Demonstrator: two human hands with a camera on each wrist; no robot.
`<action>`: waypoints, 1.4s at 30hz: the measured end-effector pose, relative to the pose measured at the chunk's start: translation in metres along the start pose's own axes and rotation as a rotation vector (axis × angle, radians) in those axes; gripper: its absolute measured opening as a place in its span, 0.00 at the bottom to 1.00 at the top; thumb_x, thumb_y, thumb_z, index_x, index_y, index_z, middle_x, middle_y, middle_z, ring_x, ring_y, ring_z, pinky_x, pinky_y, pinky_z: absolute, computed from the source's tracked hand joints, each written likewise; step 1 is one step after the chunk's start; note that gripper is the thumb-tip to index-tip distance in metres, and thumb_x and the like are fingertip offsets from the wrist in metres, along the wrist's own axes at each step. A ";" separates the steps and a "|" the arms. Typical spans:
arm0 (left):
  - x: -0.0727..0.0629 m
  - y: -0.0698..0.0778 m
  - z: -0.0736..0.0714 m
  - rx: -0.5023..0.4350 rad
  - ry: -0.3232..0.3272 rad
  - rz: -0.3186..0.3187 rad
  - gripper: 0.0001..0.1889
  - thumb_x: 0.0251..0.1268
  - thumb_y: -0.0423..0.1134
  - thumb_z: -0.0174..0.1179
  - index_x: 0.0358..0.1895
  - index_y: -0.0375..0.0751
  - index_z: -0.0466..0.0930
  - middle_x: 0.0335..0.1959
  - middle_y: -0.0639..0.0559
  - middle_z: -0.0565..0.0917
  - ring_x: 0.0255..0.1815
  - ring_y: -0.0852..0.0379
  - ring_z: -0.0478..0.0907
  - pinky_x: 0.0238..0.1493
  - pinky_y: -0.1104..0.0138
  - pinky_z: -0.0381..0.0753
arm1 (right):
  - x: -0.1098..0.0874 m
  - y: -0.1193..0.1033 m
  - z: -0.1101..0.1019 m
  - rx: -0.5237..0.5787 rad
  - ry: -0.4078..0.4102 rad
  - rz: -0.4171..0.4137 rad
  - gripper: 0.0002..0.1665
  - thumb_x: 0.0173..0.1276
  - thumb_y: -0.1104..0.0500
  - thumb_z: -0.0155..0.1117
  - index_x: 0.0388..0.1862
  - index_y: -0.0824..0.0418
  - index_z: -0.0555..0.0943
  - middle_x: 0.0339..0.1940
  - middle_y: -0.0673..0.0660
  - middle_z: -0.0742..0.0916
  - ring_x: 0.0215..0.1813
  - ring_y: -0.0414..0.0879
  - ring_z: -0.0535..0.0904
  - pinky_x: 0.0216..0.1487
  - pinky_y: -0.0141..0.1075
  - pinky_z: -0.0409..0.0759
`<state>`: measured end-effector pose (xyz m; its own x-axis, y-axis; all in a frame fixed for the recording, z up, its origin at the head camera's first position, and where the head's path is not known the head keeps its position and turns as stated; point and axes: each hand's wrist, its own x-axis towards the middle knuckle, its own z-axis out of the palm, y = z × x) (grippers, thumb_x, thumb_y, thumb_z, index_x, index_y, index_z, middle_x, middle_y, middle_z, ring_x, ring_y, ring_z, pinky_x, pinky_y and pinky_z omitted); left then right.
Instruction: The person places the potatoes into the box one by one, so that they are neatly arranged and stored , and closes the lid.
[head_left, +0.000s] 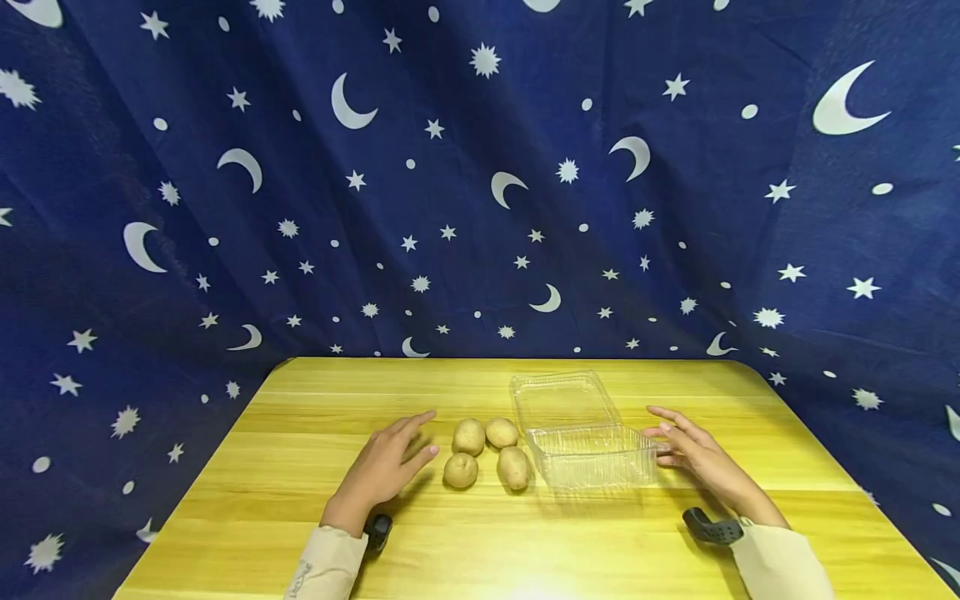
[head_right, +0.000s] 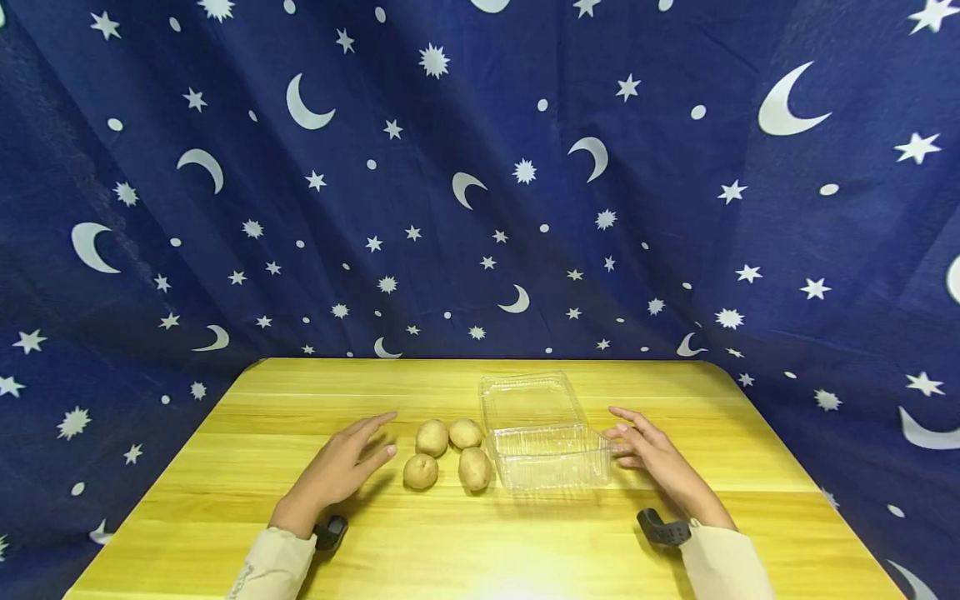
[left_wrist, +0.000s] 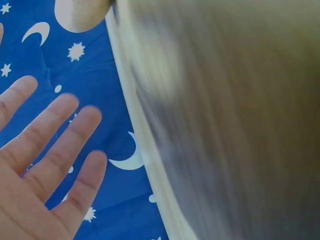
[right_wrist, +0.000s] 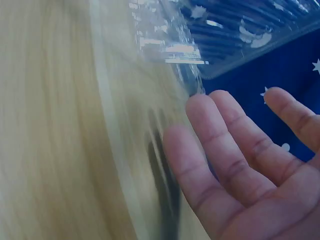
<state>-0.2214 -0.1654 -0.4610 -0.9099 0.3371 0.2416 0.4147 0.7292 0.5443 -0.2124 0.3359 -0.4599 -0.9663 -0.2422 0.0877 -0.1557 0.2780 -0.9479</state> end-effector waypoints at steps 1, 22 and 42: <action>0.000 -0.001 0.000 -0.026 -0.010 -0.006 0.30 0.83 0.47 0.63 0.81 0.43 0.72 0.76 0.40 0.77 0.72 0.34 0.77 0.72 0.34 0.72 | 0.000 -0.001 0.000 0.028 -0.019 -0.001 0.24 0.93 0.56 0.42 0.81 0.51 0.68 0.63 0.63 0.82 0.53 0.38 0.84 0.51 0.35 0.87; 0.003 -0.002 0.001 -0.376 -0.235 0.007 0.30 0.79 0.47 0.68 0.76 0.38 0.74 0.66 0.33 0.82 0.64 0.34 0.83 0.64 0.40 0.82 | 0.003 0.010 0.000 0.198 -0.367 -0.119 0.31 0.93 0.59 0.31 0.89 0.50 0.60 0.78 0.44 0.76 0.71 0.42 0.79 0.67 0.31 0.79; 0.004 0.000 0.006 -0.511 -0.336 0.002 0.31 0.72 0.36 0.74 0.75 0.40 0.75 0.68 0.31 0.79 0.64 0.34 0.83 0.61 0.51 0.86 | 0.001 0.022 -0.004 0.252 -0.412 -0.128 0.33 0.88 0.69 0.43 0.88 0.62 0.61 0.81 0.37 0.73 0.73 0.39 0.76 0.69 0.28 0.75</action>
<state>-0.2250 -0.1602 -0.4644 -0.8226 0.5682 0.0212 0.2844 0.3789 0.8807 -0.2175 0.3454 -0.4789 -0.7732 -0.6212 0.1277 -0.1641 0.0015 -0.9864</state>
